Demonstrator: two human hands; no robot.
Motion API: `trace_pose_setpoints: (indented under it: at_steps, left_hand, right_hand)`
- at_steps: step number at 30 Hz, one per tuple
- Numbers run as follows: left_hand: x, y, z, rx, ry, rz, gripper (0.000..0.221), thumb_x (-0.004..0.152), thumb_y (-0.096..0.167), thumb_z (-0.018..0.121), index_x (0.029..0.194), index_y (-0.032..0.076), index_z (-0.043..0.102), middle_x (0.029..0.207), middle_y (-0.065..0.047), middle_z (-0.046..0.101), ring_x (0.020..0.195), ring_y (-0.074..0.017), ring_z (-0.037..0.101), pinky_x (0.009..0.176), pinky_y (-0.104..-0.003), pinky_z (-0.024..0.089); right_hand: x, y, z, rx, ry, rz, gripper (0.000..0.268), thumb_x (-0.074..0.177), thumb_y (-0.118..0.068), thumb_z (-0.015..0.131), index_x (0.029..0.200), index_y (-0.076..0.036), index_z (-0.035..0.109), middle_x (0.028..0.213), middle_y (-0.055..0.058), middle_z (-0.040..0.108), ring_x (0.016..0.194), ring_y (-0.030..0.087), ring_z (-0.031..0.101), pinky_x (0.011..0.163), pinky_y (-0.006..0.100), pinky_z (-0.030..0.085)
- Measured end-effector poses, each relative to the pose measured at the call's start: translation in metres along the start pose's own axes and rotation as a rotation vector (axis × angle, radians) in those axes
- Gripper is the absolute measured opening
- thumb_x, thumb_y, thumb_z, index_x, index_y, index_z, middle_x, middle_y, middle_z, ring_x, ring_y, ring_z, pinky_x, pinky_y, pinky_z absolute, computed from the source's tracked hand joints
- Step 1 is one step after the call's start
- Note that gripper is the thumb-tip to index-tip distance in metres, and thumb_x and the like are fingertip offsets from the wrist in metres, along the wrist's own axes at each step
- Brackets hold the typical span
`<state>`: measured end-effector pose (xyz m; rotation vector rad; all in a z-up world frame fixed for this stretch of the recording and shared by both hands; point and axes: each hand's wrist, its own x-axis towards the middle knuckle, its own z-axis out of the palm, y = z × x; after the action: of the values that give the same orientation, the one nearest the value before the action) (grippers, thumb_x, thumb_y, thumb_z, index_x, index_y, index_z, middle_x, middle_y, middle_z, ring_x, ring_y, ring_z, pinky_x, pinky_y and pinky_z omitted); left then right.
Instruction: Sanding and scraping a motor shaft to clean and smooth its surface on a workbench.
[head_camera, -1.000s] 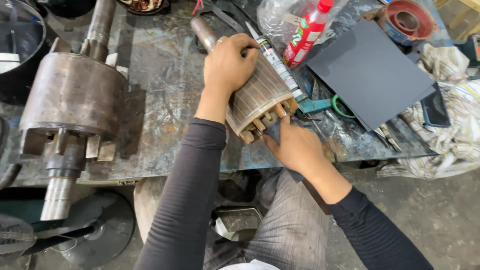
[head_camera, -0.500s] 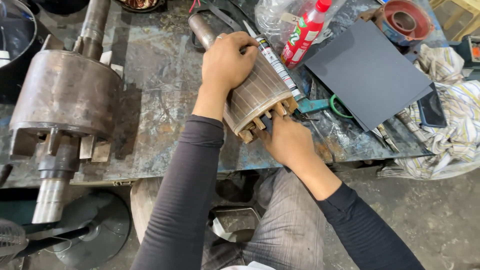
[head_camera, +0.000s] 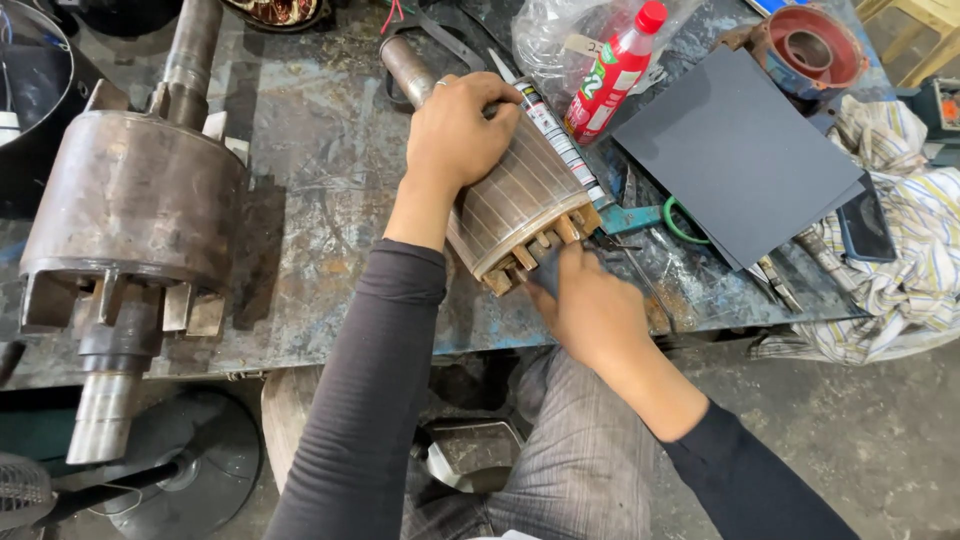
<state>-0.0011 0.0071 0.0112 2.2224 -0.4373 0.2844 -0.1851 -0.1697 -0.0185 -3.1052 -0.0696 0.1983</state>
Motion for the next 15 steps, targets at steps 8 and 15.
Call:
trace_pose_setpoints:
  at_steps: [8,15]
  left_hand:
    - [-0.004,0.006,-0.001,0.039,0.014,-0.005,0.029,0.092,0.028,0.052,0.103,0.024,0.078,0.118,0.012,0.076,0.11,-0.0277,0.06,0.07,-0.054,0.055]
    - [-0.005,0.002,0.001,0.026,0.022,0.025,0.028,0.092,0.028,0.053,0.102,0.024,0.08,0.115,0.013,0.077,0.109,-0.0282,0.06,0.07,-0.051,0.055]
  right_hand:
    - [0.033,-0.004,0.006,-0.036,-0.054,-0.008,0.056,0.104,-0.057,0.058,0.114,-0.002,0.051,0.081,0.016,0.071,0.066,0.04,0.071,0.052,0.05,0.055]
    - [0.034,0.013,-0.019,0.421,-0.333,0.133,0.049,0.101,-0.052,0.061,0.096,-0.004,0.058,0.083,0.015,0.067,0.074,0.035,0.065,0.065,0.048,0.043]
